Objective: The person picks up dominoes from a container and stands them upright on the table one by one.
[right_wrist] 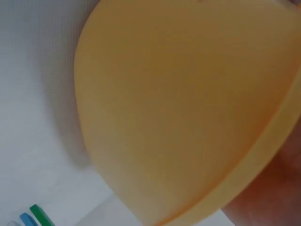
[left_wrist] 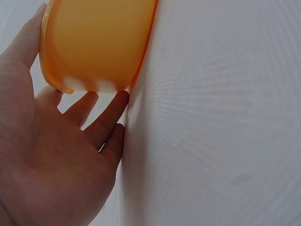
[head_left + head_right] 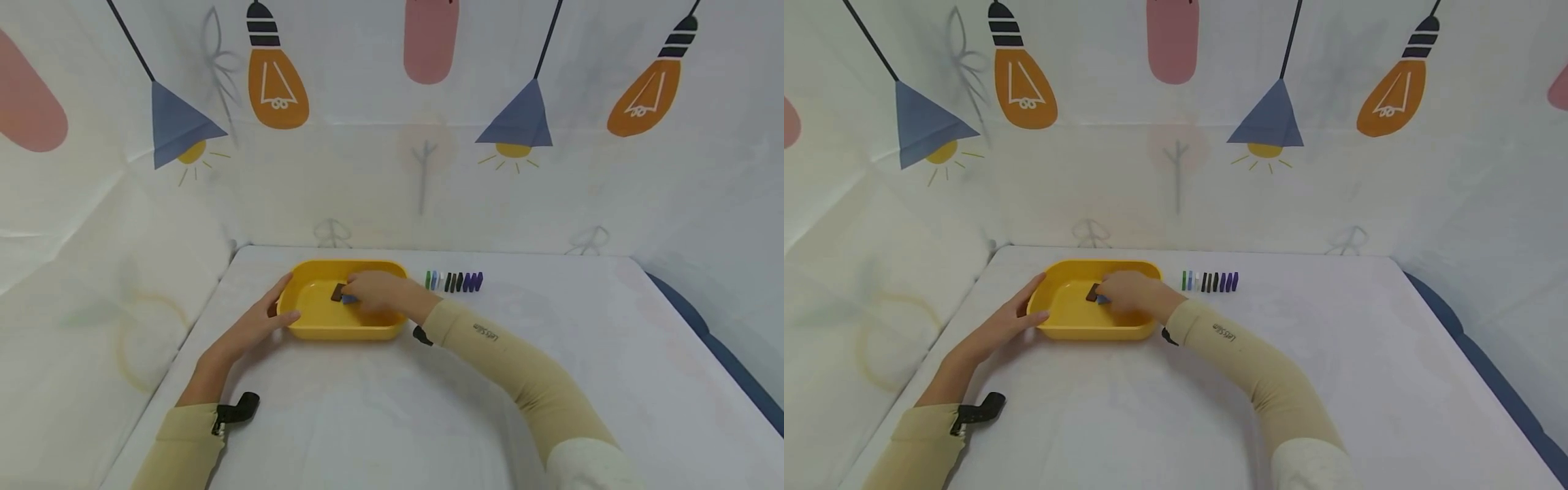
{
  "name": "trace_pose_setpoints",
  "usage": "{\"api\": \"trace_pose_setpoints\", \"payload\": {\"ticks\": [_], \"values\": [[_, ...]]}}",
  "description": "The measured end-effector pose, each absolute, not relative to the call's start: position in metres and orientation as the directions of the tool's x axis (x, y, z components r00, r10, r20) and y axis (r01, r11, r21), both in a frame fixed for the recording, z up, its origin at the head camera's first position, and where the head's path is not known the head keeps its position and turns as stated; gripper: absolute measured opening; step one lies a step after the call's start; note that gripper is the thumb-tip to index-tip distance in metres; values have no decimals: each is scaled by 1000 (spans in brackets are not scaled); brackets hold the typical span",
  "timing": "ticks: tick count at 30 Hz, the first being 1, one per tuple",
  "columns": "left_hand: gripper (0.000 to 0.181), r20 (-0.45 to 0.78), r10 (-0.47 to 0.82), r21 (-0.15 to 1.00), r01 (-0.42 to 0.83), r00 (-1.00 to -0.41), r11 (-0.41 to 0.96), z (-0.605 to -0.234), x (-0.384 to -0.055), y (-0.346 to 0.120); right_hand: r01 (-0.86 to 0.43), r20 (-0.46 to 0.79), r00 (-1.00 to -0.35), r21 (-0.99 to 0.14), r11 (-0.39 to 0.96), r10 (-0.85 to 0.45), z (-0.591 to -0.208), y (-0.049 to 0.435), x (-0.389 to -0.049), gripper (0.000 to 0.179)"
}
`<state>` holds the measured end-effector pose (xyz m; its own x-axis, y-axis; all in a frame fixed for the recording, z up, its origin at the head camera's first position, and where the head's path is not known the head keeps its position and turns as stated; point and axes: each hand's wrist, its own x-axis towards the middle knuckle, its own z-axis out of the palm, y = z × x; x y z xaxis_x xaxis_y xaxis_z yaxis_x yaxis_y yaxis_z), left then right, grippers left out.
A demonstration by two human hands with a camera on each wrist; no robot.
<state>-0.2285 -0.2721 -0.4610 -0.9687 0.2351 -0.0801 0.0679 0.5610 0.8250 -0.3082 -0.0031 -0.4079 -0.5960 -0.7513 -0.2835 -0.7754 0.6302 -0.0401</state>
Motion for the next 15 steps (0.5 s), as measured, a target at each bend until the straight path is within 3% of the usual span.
{"api": "trace_pose_setpoints", "payload": {"ticks": [6,15], "values": [[87,-74,238,831,72,-968,552,-460,-227,-271,-799,-260,-576,-21,600,-775,-408,-7,-304,26],[86,-84,233,822,64,-969,565,-461,-227,-271,-807,-229,-564,-47,588,-793,-408,-7,-301,34]]}}
